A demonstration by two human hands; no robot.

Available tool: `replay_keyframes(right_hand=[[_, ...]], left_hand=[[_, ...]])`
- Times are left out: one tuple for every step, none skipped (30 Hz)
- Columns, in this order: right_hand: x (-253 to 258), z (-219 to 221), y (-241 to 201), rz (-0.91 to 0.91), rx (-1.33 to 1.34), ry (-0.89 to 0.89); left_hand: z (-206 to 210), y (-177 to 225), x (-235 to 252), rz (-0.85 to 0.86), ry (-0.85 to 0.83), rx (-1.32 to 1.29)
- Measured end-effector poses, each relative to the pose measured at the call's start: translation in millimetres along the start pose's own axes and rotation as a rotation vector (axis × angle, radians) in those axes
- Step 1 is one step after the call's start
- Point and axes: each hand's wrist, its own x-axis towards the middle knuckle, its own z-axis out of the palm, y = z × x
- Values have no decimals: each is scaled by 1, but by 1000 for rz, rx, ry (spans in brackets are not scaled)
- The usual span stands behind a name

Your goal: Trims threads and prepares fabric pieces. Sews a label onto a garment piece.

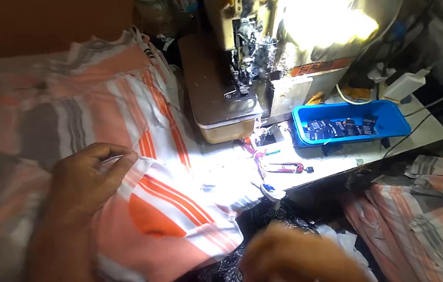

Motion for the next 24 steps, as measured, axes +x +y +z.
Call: replay_keyframes(right_hand=[[4, -15, 25, -42, -182, 75], [7, -31, 48, -58, -387, 155], [9, -45, 68, -47, -614, 214], [9, -57, 85, -26, -812, 237], [8, -66, 98, 3, -941, 229], [7, -71, 109, 26, -1031, 210], [6, -75, 117, 43, -1099, 197], [4, -77, 123, 54, -1153, 190], [3, -78, 127, 48, -1180, 195], [2, -79, 130, 32, -1193, 203], [2, -80, 131, 13, -1202, 203], [2, -81, 131, -9, -1216, 191], [1, -82, 132, -30, -1238, 172], [1, -83, 132, -50, -1263, 152], [0, -85, 131, -68, -1281, 130], [-1, -87, 132, -76, -1287, 103], [-3, -90, 131, -79, -1287, 72], [-4, -92, 130, -76, -1279, 43], [-6, -95, 127, -70, -1274, 20], [-7, -97, 124, -71, -1273, 8], [-9, -99, 122, -73, -1285, 3], [-11, -101, 119, -58, -1287, -2], [-13, -102, 116, -37, -1280, -1], [-14, -104, 113, -20, -1262, 10]], left_hand=[[1, -3, 1, 37, 27, -1], [1, -4, 1, 77, 56, 8], [0, -4, 2, 119, 94, 23], [-1, -3, 3, 160, 143, 40], [-4, -2, 4, 193, 190, 52], [-7, -2, 4, 212, 217, 67], [-11, 1, 4, 225, 226, 73], [-16, 6, 3, 236, 214, 73], [-21, 14, 0, 248, 183, 74], [-24, 26, -4, 266, 130, 76], [-26, 38, -10, 295, 64, 77], [-26, 52, -17, 325, -7, 76], [-25, 69, -25, 350, -85, 86], [-22, 88, -33, 371, -160, 112], [-18, 104, -42, 394, -223, 156], [-12, 116, -50, 420, -276, 201], [-5, 123, -58, 448, -315, 246], [2, 127, -64, 467, -339, 288], [8, 130, -70, 475, -350, 336], [12, 132, -74, 474, -355, 383], [15, 134, -77, 474, -352, 414], [18, 134, -79, 481, -343, 430], [21, 134, -80, 490, -334, 428], [23, 133, -81, 499, -333, 418]])
